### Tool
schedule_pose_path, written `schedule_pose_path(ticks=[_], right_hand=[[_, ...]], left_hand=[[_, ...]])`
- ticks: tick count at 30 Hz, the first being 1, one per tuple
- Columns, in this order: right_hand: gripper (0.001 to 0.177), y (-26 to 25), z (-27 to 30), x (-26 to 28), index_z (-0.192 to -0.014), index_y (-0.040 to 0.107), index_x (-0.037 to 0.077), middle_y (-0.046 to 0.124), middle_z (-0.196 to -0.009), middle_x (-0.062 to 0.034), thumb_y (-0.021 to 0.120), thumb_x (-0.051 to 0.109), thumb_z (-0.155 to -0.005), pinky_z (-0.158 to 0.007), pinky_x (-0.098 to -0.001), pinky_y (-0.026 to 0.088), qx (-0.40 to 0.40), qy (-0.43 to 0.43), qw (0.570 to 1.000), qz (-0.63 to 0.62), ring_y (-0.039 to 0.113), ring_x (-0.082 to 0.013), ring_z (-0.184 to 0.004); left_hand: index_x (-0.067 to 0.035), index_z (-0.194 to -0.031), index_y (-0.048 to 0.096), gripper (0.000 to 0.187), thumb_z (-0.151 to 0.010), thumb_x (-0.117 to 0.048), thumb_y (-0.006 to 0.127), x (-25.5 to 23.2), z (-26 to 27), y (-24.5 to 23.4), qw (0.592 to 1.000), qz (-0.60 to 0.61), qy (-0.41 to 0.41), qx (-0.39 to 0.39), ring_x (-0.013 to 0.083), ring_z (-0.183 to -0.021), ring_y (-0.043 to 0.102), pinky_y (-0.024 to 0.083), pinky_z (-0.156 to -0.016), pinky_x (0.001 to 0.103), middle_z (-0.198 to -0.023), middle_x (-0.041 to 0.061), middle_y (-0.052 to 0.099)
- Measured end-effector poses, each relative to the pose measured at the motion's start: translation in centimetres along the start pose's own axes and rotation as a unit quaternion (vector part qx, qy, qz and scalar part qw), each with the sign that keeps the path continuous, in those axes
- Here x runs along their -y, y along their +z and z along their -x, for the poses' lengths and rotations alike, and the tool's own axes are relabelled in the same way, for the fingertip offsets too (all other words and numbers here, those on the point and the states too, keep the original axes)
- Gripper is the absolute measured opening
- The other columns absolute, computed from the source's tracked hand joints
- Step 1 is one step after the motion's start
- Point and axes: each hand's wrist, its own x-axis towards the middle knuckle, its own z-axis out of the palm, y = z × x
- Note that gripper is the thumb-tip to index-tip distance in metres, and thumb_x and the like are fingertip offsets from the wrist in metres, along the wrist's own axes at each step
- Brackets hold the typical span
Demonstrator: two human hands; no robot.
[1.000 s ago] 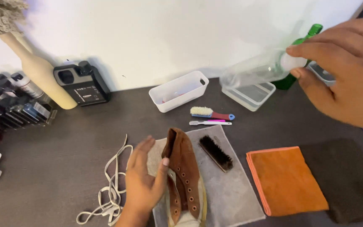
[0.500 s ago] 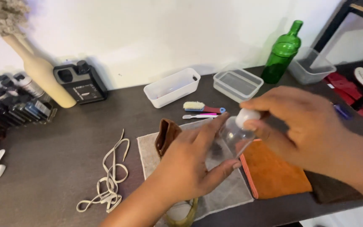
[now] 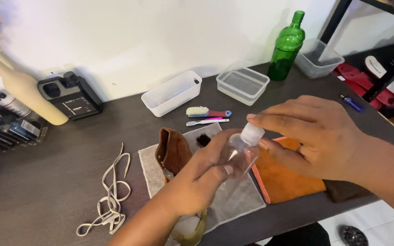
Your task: The person applies a liquid from a clear bottle to a brown high-top sneaker, then uses a dark brush to scrub the upper surface. The shoe is held steady on a towel while the person scrubs the suede-like material repeatedly.
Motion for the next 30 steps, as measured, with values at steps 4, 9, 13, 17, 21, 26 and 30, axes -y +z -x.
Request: schedule_pose_path(ticks=[4,9,13,17,21,26,30], right_hand=[[0.036,0.4,0.3,-0.1,-0.131,0.070,0.010,0.079,-0.116,-0.0058,0.077,0.021,-0.097,-0.075,-0.0339,0.057,0.001,0.000,1.000,-0.011,0.075,-0.0172,-0.091],[0.037,0.5,0.3,-0.4,-0.127,0.073,0.007,0.081,-0.109,-0.0072,0.069,0.028,-0.097,-0.070,-0.0381,0.063,0.062,0.029,0.997,-0.028,0.079,-0.0210,-0.091],[0.033,1.8,1.0,-0.5,-0.123,0.074,0.007,0.078,-0.108,-0.0102,0.072,0.025,-0.095,-0.069,-0.0328,0.064,0.025,0.041,0.999,-0.019,0.077,-0.0181,-0.079],[0.027,2.6,0.7,-0.6,-0.118,0.075,-0.001,0.077,-0.100,-0.0088,0.065,0.014,-0.097,-0.074,-0.0335,0.064,-0.010,-0.052,0.995,0.087,0.075,-0.0169,-0.086],[0.028,3.7,1.6,-2.1,-0.124,0.072,-0.002,0.077,-0.107,-0.0103,0.066,0.013,-0.101,-0.073,-0.0349,0.066,-0.021,-0.079,0.993,0.086,0.077,-0.0176,-0.089],[0.027,4.8,2.0,-2.6,-0.120,0.074,-0.002,0.078,-0.103,-0.0108,0.065,0.011,-0.099,-0.068,-0.0324,0.063,-0.051,-0.062,0.995,0.061,0.075,-0.0169,-0.079],[0.028,7.3,5.0,-4.8,-0.123,0.075,0.011,0.082,-0.100,-0.0079,0.081,0.007,-0.096,-0.067,-0.0317,0.065,-0.112,0.002,0.993,0.027,0.077,-0.0165,-0.079]], left_hand=[[-0.006,-0.131,0.053,0.041,-0.103,-0.036,0.061,-0.1,-0.4,0.8,0.995,0.089,-0.044,0.000,0.0146,-0.084,0.060,0.054,-0.077,0.031,-0.102,0.002,0.057],[-0.010,-0.138,0.057,0.057,-0.092,-0.040,0.072,-1.1,-0.6,1.0,0.976,-0.172,-0.119,-0.063,0.0088,-0.054,0.047,0.039,-0.052,0.030,-0.061,-0.005,0.053],[-0.007,-0.136,0.055,0.053,-0.094,-0.036,0.070,-0.5,-0.4,1.1,0.962,-0.256,-0.030,-0.096,0.0156,-0.051,0.054,0.043,-0.050,0.034,-0.064,-0.002,0.059],[-0.004,-0.137,0.051,0.056,-0.094,-0.035,0.070,1.2,-0.4,0.6,0.934,-0.334,0.034,-0.121,0.0258,-0.060,0.064,0.049,-0.054,0.039,-0.075,0.006,0.062],[0.003,-0.139,0.049,0.062,-0.095,-0.035,0.070,1.9,-0.6,0.1,0.926,-0.358,0.040,-0.113,0.0291,-0.069,0.065,0.049,-0.055,0.042,-0.070,0.006,0.062],[0.004,-0.138,0.050,0.061,-0.095,-0.034,0.071,2.1,-1.1,-0.4,0.917,-0.381,0.050,-0.106,0.0293,-0.069,0.068,0.052,-0.055,0.044,-0.073,0.005,0.067],[-0.001,-0.142,0.051,0.067,-0.092,-0.042,0.070,1.8,-1.6,-0.6,0.897,-0.436,0.011,-0.075,0.0429,-0.068,0.071,0.053,-0.054,0.053,-0.096,0.019,0.073]])
